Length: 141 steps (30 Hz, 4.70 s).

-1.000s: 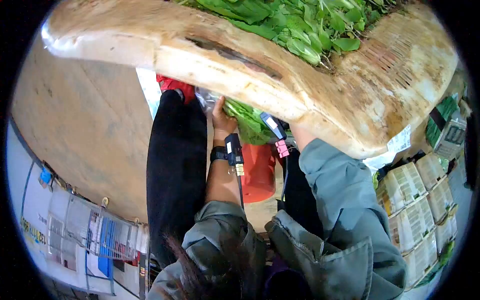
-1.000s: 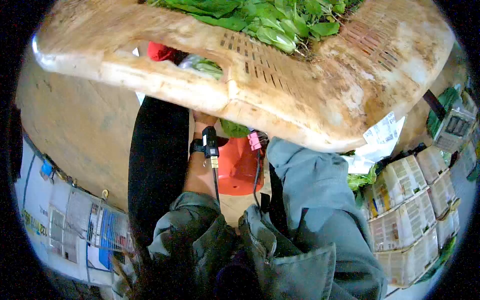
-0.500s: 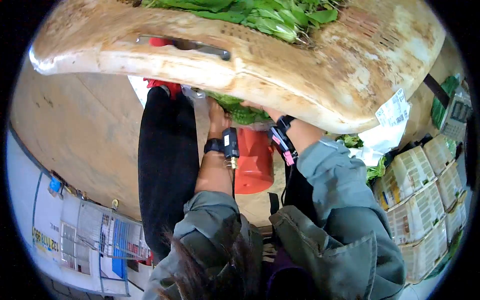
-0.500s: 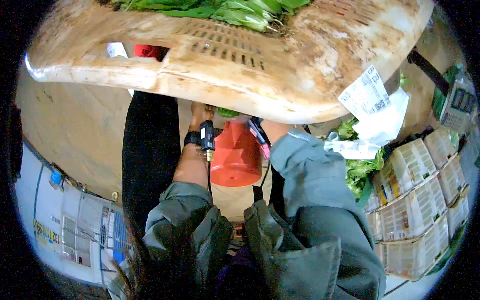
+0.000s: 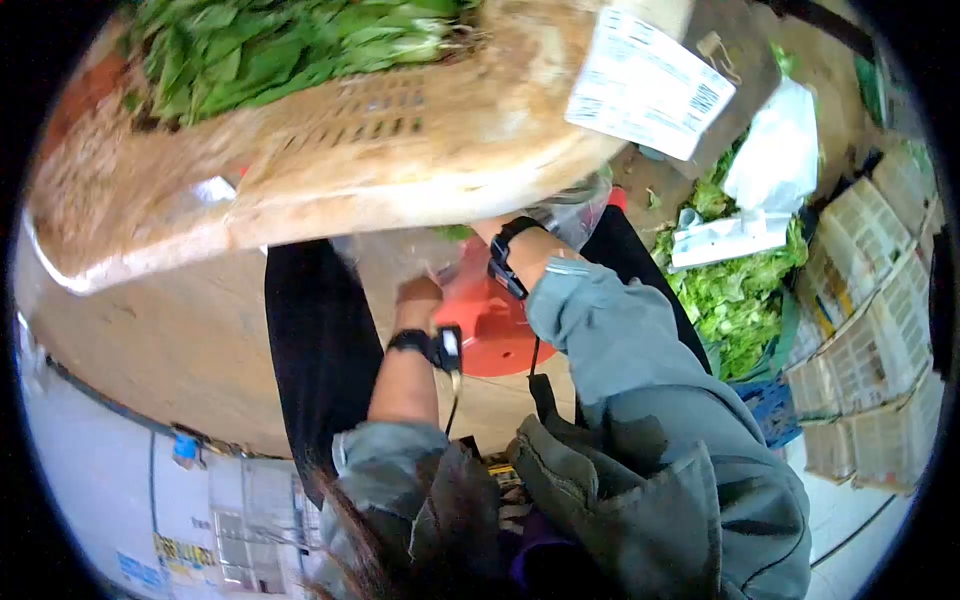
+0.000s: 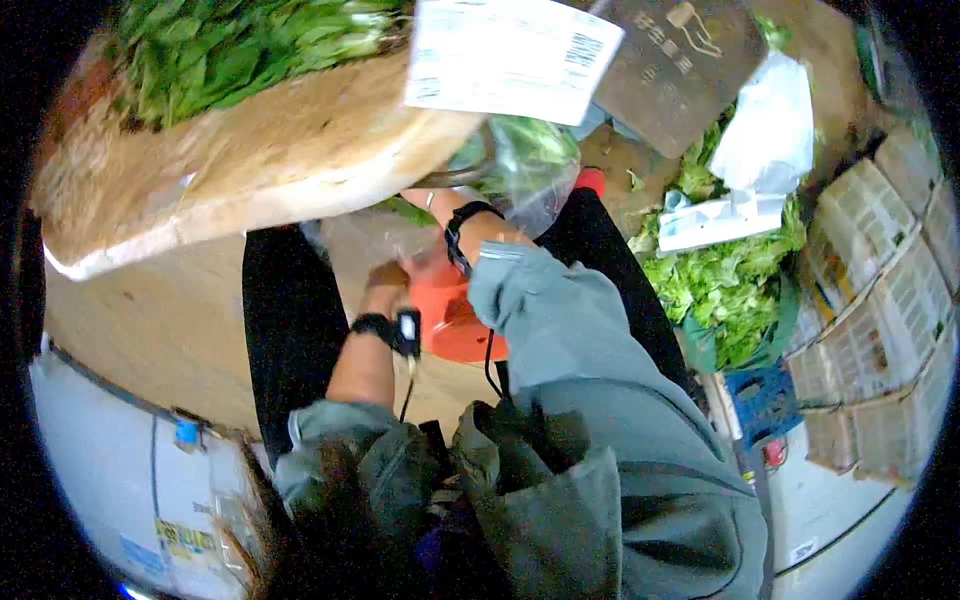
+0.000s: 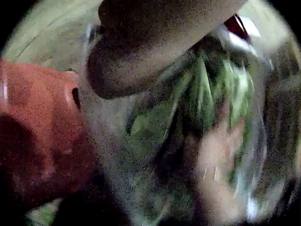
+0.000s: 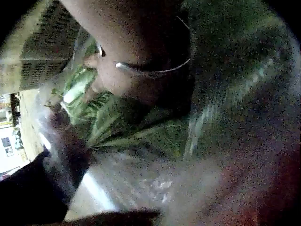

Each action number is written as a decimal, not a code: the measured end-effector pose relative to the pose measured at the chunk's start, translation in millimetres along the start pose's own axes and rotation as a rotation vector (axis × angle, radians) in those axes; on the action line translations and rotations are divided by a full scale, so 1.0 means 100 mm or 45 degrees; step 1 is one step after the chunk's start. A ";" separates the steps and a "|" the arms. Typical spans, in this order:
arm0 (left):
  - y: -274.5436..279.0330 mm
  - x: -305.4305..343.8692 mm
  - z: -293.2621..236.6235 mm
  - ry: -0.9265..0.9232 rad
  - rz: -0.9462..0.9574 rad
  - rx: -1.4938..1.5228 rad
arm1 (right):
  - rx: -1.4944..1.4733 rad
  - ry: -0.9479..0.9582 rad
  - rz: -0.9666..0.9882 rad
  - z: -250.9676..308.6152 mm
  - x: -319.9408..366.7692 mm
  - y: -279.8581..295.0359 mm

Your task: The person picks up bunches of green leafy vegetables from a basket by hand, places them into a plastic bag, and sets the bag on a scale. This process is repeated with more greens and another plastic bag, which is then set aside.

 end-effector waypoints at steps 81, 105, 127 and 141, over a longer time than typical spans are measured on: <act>2.36 2.33 0.37 -0.256 0.110 1.374 | 0.616 -0.332 0.514 1.68 1.02 1.62; 2.68 2.55 0.59 -0.441 -0.957 0.282 | -0.209 -0.763 0.162 2.10 1.83 3.06; 5.08 0.69 0.81 -0.017 -0.657 2.035 | 1.367 -0.084 0.055 3.24 -4.24 3.15; 5.08 0.81 0.68 -0.076 -0.731 2.178 | 1.069 0.072 0.227 3.37 -4.01 3.33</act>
Point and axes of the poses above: each hand's wrist, its own x-axis away from the middle knuckle, its own y-axis out of the back of the hand, z = x × y, the point moved 2 cm from there along -x, towards the middle knuckle, and after that the axes turned 3 degrees about y, right-handed, at the moved point
